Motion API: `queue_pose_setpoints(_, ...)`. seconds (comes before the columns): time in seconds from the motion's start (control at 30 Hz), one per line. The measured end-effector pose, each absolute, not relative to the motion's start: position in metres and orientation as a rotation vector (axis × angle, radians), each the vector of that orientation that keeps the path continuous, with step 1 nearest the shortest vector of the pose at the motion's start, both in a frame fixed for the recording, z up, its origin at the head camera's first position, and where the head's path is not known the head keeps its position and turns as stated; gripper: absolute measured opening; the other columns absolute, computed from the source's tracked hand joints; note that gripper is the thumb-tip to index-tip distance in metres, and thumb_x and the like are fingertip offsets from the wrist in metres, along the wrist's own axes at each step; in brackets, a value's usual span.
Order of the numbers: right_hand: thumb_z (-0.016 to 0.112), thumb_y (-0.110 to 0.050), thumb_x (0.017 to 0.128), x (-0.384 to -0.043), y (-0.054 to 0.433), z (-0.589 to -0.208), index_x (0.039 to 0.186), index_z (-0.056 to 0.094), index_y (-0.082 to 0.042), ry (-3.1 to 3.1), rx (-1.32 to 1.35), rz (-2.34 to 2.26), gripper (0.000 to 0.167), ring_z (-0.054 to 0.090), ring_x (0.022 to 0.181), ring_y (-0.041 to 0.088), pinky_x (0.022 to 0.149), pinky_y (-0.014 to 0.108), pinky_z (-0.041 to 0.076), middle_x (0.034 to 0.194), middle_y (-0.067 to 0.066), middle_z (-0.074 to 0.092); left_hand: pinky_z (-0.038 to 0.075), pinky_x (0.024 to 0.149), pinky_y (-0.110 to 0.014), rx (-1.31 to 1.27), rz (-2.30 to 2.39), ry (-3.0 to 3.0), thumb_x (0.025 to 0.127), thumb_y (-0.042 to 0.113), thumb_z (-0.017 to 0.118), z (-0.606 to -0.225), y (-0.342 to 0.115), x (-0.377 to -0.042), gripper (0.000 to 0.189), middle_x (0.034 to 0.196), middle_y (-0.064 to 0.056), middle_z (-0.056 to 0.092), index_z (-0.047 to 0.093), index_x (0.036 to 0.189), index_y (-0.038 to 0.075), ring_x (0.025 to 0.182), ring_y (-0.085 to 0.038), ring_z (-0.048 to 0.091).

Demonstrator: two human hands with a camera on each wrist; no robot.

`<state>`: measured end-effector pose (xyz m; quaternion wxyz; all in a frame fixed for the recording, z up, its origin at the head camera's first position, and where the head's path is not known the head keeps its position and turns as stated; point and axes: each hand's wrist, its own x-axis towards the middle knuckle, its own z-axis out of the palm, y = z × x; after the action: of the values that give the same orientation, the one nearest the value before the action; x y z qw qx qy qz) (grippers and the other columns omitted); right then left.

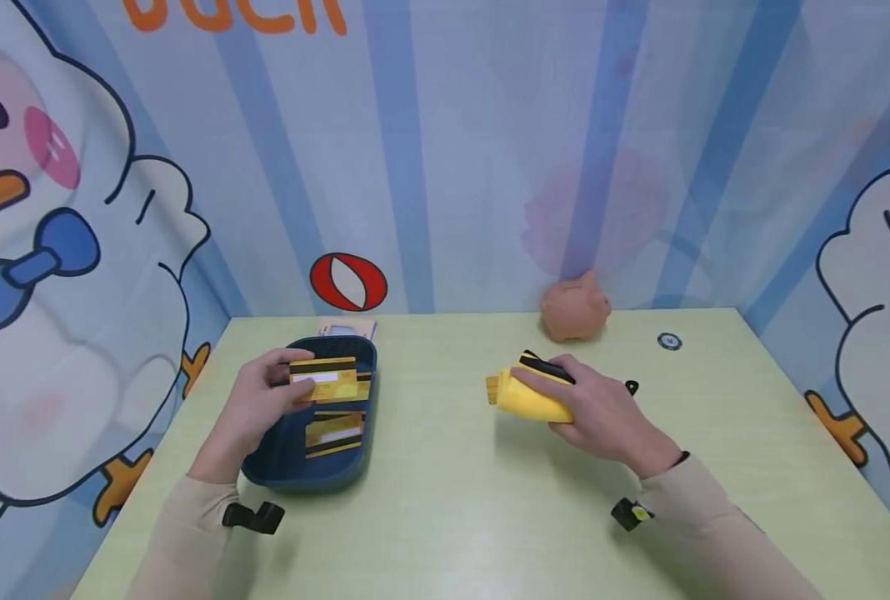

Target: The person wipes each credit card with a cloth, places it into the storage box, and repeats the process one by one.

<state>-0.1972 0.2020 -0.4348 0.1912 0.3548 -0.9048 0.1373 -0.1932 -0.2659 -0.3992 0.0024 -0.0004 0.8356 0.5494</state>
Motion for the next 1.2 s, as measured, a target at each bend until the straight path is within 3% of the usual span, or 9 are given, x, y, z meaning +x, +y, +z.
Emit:
queue_pose_setpoints(0.23, 0.085, -0.012, 0.08, -0.197, 0.207, -0.437, 0.152, 0.057, -0.037, -2.555, 0.978, 0.396, 0.081, 0.061, 0.091, 0.024, 0.055, 0.037, 0.053, 0.119, 0.015, 0.063, 0.063, 0.077, -0.036, 0.022, 1.504, 2.716, 0.103, 0.01, 0.065, -0.405, -0.275, -0.189, 0.032, 0.104, -0.021, 0.069, 0.063, 0.133, -0.003, 0.09, -0.026, 0.066)
queue_pose_setpoints(0.5, 0.086, -0.011, 0.08, -0.195, 0.209, -0.435, 0.152, 0.056, -0.036, -2.561, 0.97, 0.4, 0.082, 0.063, 0.092, 0.026, 0.056, 0.039, 0.055, 0.121, 0.016, 0.063, 0.06, 0.075, -0.036, 0.086, 1.297, 2.621, 0.104, 0.008, 0.062, -0.411, -0.275, -0.186, 0.024, 0.11, -0.021, 0.072, 0.065, 0.124, -0.005, 0.088, -0.024, 0.066)
queue_pose_setpoints(0.83, 0.086, -0.011, 0.08, -0.194, 0.209, -0.435, 0.152, 0.057, -0.036, -2.562, 0.974, 0.401, 0.082, 0.062, 0.091, 0.025, 0.056, 0.037, 0.054, 0.119, 0.016, 0.063, 0.054, 0.064, -0.034, 0.184, 1.145, 2.527, 0.102, 0.005, 0.059, -0.424, -0.274, -0.186, 0.017, 0.086, -0.01, 0.065, 0.069, 0.113, -0.005, 0.068, -0.022, 0.058)
queue_pose_setpoints(1.0, 0.086, -0.011, 0.08, -0.194, 0.209, -0.435, 0.152, 0.057, -0.035, -2.554, 0.977, 0.403, 0.082, 0.061, 0.091, 0.024, 0.056, 0.037, 0.054, 0.118, 0.015, 0.063, 0.053, 0.065, -0.034, 0.2, 1.056, 2.495, 0.104, 0.012, 0.063, -0.426, -0.274, -0.186, 0.016, 0.084, -0.005, 0.064, 0.07, 0.106, -0.001, 0.071, -0.019, 0.058)
queue_pose_setpoints(1.2, 0.086, -0.011, 0.08, -0.195, 0.209, -0.435, 0.152, 0.057, -0.036, -2.553, 0.972, 0.401, 0.081, 0.06, 0.09, 0.023, 0.056, 0.037, 0.053, 0.118, 0.015, 0.063, 0.043, 0.067, -0.034, 0.23, 0.987, 2.523, 0.103, 0.015, 0.065, -0.426, -0.273, -0.189, 0.015, 0.09, -0.004, 0.062, 0.072, 0.105, 0.002, 0.076, -0.019, 0.052)
